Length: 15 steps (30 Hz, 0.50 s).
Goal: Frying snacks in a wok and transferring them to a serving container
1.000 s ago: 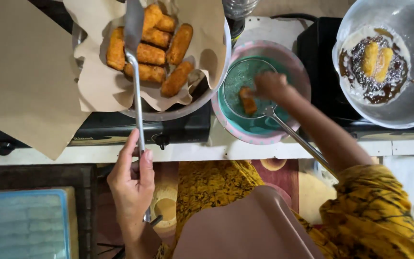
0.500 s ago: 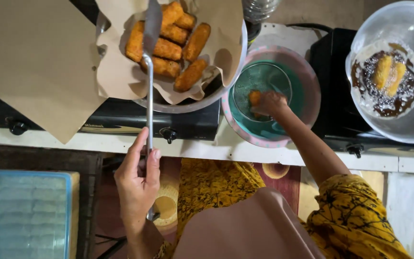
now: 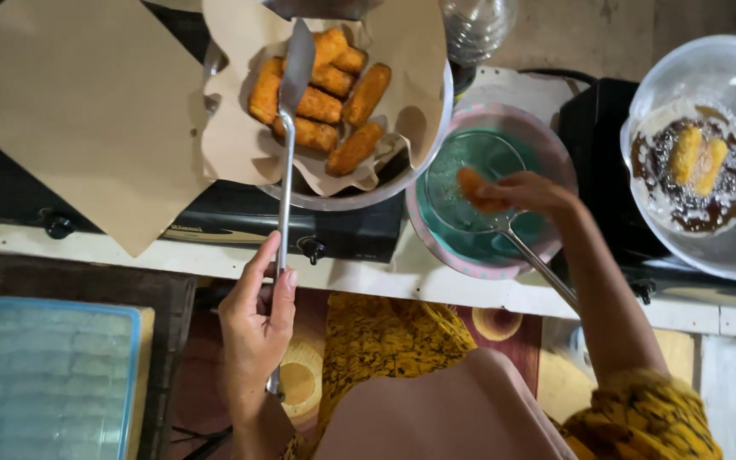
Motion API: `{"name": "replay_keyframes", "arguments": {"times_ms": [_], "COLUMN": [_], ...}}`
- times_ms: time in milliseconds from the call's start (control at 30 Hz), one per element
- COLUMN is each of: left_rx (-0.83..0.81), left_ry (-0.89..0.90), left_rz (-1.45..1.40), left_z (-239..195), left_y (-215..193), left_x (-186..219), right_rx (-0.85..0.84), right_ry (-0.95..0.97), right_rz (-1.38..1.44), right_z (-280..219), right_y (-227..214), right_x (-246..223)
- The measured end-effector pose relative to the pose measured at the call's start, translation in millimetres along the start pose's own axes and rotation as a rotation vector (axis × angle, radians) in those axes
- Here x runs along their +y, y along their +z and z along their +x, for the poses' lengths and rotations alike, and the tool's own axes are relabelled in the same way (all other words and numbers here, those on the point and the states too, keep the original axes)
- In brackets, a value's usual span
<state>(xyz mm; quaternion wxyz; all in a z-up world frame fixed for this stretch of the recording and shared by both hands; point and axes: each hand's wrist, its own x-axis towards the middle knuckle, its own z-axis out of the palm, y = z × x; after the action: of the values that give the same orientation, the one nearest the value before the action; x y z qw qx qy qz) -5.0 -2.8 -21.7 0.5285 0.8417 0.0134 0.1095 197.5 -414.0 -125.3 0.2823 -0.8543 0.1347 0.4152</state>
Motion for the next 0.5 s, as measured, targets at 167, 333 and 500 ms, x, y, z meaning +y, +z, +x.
{"name": "replay_keyframes", "arguments": {"times_ms": [167, 333, 500], "left_rx": [0.05, 0.085, 0.168], "left_ry": [0.01, -0.052, -0.086], "left_rz": [0.008, -0.062, -0.06], "left_z": [1.6, 0.5, -1.7], "left_y": [-5.2, -10.1, -14.7], "left_x": [-4.8, -9.0, -3.6], "right_rx": [0.116, 0.23, 0.0], "right_ry": [-0.338, -0.492, -0.841], "right_rz": [0.115, -0.237, -0.557], "right_z": [-41.2, -99.7, -61.1], "right_y": [-49.4, -73.8, -49.7], "right_x": [-12.7, -130.6, -234.0]}}
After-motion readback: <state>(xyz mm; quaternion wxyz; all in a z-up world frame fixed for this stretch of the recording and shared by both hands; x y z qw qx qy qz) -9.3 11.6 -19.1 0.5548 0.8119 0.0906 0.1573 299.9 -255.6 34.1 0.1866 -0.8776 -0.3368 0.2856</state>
